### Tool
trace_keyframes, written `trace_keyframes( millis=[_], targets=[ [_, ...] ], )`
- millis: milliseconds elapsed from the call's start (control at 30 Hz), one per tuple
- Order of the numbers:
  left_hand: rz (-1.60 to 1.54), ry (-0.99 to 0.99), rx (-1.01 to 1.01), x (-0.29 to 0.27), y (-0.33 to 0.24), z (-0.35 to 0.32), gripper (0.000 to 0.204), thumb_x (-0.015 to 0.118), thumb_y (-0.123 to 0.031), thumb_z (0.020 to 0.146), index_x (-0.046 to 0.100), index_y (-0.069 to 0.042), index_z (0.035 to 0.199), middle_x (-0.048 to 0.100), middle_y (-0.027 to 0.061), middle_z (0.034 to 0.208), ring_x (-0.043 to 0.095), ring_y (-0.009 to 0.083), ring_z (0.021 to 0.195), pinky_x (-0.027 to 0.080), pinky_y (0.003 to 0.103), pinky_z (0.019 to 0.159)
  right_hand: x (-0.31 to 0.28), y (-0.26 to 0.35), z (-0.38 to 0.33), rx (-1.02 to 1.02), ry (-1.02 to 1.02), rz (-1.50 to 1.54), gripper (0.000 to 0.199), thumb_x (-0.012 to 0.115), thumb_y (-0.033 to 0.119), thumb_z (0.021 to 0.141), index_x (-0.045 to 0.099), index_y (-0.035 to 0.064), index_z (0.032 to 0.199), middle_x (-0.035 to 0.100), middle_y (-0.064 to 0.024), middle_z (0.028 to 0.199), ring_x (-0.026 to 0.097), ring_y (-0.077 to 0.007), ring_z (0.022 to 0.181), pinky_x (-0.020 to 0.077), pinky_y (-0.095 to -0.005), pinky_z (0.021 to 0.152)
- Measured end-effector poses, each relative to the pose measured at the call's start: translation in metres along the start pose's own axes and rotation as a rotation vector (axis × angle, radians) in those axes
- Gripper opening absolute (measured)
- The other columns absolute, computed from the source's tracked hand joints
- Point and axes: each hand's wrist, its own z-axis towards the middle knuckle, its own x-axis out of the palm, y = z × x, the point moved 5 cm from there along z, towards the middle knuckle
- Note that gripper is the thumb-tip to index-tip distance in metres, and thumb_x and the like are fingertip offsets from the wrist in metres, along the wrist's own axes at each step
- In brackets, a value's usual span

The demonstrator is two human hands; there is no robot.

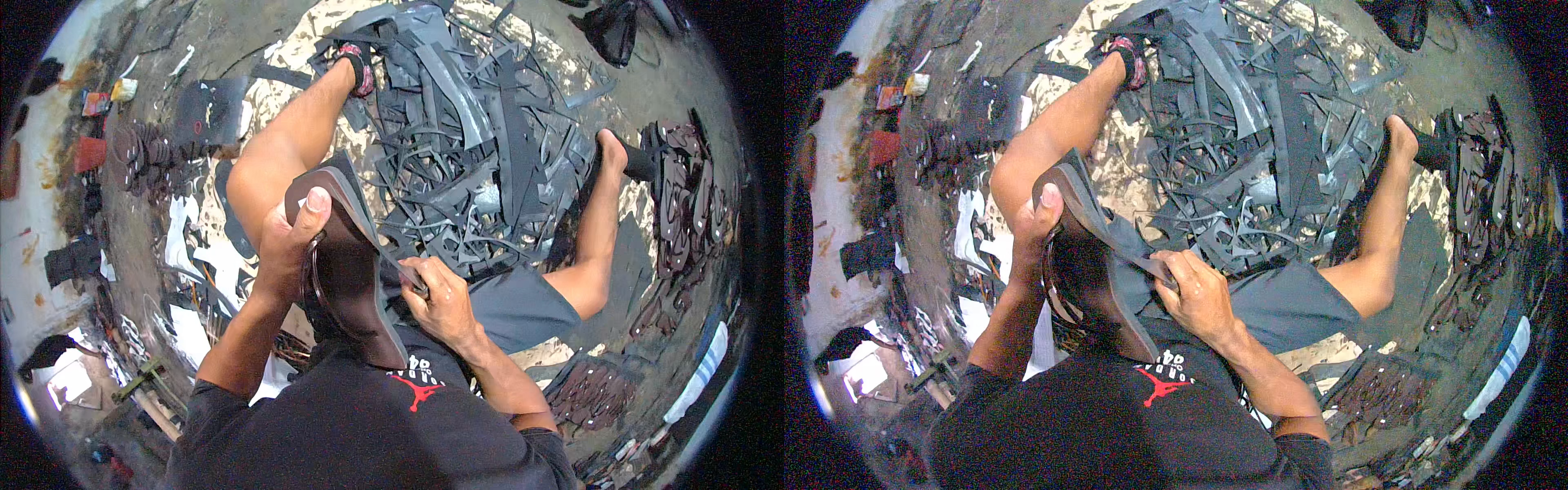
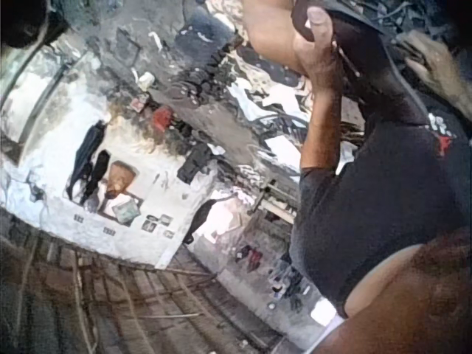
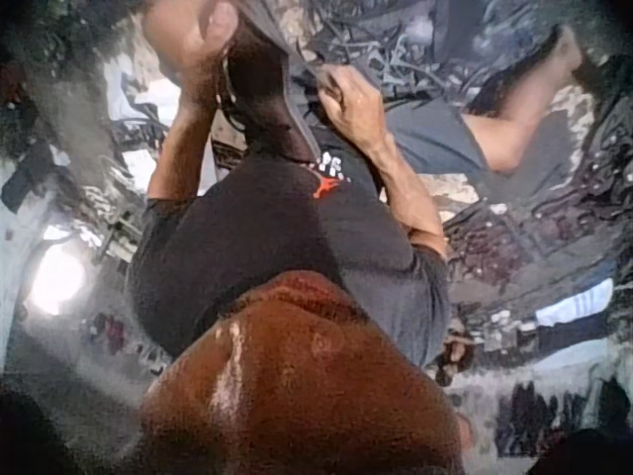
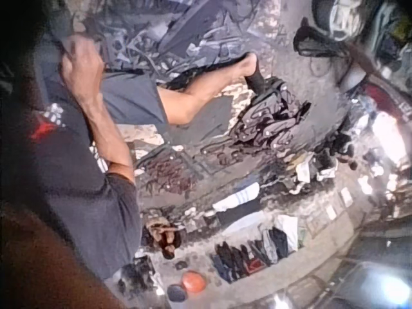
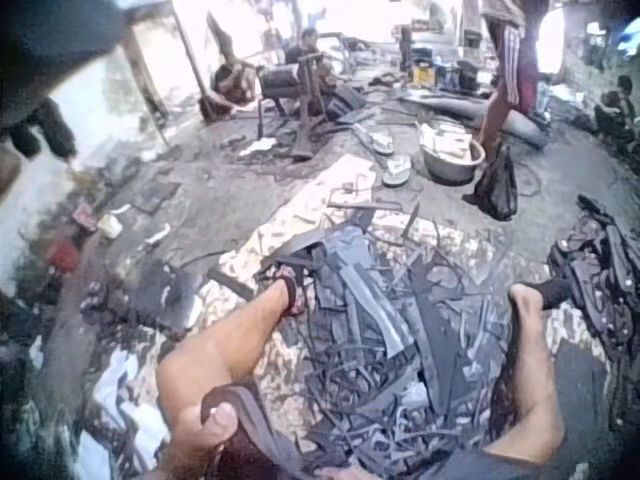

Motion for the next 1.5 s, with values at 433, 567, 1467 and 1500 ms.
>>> trace_keyframes(
  millis=[433,567,1467,1500],
  targets=[
    [-0.078,0.171,0.060,0.007,-0.010,-0.002,0.047,0.078,-0.032,0.091,0.059,0.000,0.119,0.067,0.0029,0.103,0.064,0.0115,0.091,0.053,0.028,0.082,-0.007,0.038,0.101,-0.100,-0.012,-0.134,0.034,0.071,0.014,0.083,0.060,0.0149,0.116,0.057,-0.0150,0.091,0.065,-0.0403,0.079,0.0543,-0.0492,0.068],
    [-0.030,0.200,0.107,0.005,-0.007,-0.003,0.048,0.080,-0.030,0.090,0.058,0.001,0.119,0.067,0.0031,0.103,0.064,0.0112,0.090,0.054,0.027,0.082,-0.024,0.061,0.124,-0.181,0.177,-0.174,0.023,0.065,0.022,0.091,0.057,0.0089,0.108,0.062,-0.0184,0.089,0.066,-0.0433,0.083,0.0543,-0.0520,0.068],
    [0.446,0.694,-0.185,0.047,0.006,0.000,0.034,0.082,-0.024,0.087,0.071,0.000,0.109,0.073,0.0036,0.089,0.064,0.0072,0.079,0.052,0.027,0.071,-0.087,0.037,0.095,-0.049,0.730,-0.408,0.035,0.069,0.015,0.080,0.057,0.0148,0.113,0.062,-0.0115,0.092,0.067,-0.0379,0.085,0.0545,-0.0502,0.067],
    [0.365,0.715,-0.133,0.049,0.007,-0.001,0.038,0.082,-0.027,0.087,0.070,-0.001,0.112,0.074,0.0053,0.093,0.065,0.0082,0.084,0.053,0.027,0.075,-0.084,0.041,0.100,-0.054,0.764,-0.378,0.035,0.069,0.015,0.079,0.057,0.0137,0.112,0.063,-0.0120,0.092,0.068,-0.0382,0.085,0.0546,-0.0505,0.068]
  ],
)
